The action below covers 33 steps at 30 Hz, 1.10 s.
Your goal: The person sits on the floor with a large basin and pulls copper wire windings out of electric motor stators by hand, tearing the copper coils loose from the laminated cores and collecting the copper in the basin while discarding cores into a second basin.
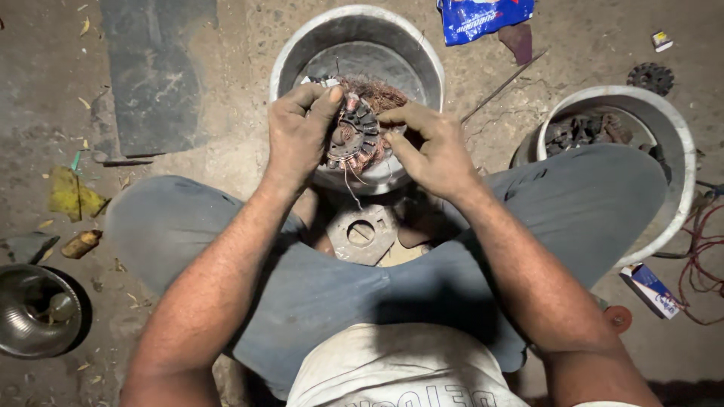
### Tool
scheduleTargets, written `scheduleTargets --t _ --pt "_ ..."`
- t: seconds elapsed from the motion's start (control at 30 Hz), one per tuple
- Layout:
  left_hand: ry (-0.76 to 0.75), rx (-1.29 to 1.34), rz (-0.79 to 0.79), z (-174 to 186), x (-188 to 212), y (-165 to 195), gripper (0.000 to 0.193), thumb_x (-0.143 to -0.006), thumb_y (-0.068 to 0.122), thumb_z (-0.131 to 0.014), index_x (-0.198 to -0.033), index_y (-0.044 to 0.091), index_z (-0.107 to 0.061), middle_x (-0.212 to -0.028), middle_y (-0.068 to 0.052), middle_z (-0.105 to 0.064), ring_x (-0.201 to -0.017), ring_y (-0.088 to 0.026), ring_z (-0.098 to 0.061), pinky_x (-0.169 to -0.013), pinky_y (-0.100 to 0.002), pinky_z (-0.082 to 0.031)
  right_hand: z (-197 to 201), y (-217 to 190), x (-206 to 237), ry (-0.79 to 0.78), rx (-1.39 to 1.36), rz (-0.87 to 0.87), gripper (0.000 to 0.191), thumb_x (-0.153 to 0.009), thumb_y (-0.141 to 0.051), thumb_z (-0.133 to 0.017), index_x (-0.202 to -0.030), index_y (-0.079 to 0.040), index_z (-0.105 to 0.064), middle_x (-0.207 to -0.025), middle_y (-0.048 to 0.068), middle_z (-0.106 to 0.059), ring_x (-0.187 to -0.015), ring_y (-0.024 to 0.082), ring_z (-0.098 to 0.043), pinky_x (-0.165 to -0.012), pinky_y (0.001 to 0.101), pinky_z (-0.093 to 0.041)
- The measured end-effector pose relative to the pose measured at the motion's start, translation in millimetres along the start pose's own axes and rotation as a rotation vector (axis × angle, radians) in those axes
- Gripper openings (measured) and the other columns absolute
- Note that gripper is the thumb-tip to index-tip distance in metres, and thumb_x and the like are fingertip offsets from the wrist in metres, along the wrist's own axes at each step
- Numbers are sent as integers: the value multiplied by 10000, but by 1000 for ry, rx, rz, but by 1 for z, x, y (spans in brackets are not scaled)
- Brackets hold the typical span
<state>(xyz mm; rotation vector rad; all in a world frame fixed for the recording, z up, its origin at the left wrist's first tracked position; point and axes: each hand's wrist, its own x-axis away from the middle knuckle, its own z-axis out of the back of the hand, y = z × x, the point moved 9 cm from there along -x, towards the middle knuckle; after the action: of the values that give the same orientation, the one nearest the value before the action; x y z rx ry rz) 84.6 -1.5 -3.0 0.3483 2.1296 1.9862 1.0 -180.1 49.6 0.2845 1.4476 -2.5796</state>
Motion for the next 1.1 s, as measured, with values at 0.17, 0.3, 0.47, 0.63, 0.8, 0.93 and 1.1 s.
scheduleTargets --t 0.17,0.3,0.47,0.63,0.8,0.93,1.1 --pt "-71 -21 36 -5 0 2 230 -1044 213 -707 -938 10 -726 -776 20 -656 -657 -35 -558 -569 -214 -445 -2 8 -7 50 51 -41 100 -955 -51 -685 -1040 -18 -725 -948 101 -726 -897 202 -713 -809 351 -570" --pt "79 -143 226 4 0 -7 235 -960 240 -717 -907 13 -752 -666 -20 -669 -547 -100 -574 -476 -279 -439 9 18 0 152 57 -133 68 -947 -54 -670 -983 -18 -715 -880 84 -709 -781 151 -672 -685 307 -547" --pt "153 -358 -182 3 3 35 245 -982 246 -765 -959 2 -760 -774 -63 -724 -704 -98 -619 -609 -298 -501 10 17 5 141 -9 -88 64 -933 -45 -662 -973 2 -681 -858 79 -676 -781 151 -642 -692 313 -516" --pt "215 -484 -174 0 9 37 264 -944 268 -786 -956 5 -758 -748 -88 -726 -614 -116 -616 -548 -310 -483 0 23 2 106 -52 -62 70 -919 -60 -650 -949 2 -668 -845 70 -677 -787 148 -651 -703 309 -528" --pt "178 -512 -255 -4 8 43 244 -975 248 -777 -986 6 -747 -791 -75 -727 -592 -132 -627 -525 -311 -480 -4 29 7 69 -88 -18 62 -910 -50 -639 -916 12 -646 -830 78 -664 -779 160 -645 -708 311 -529" --pt "114 139 170 3 -4 -3 272 -978 266 -731 -901 6 -732 -697 -46 -660 -545 -122 -574 -475 -322 -467 6 55 -7 110 20 -167 73 -924 -50 -661 -952 6 -700 -838 64 -703 -770 129 -666 -695 294 -533" --pt "112 -455 -112 8 -10 24 219 -985 216 -755 -909 12 -768 -719 -54 -711 -600 -75 -584 -496 -254 -443 37 55 1 278 -52 -201 81 -950 -56 -671 -966 14 -708 -847 74 -674 -748 113 -580 -666 285 -475"
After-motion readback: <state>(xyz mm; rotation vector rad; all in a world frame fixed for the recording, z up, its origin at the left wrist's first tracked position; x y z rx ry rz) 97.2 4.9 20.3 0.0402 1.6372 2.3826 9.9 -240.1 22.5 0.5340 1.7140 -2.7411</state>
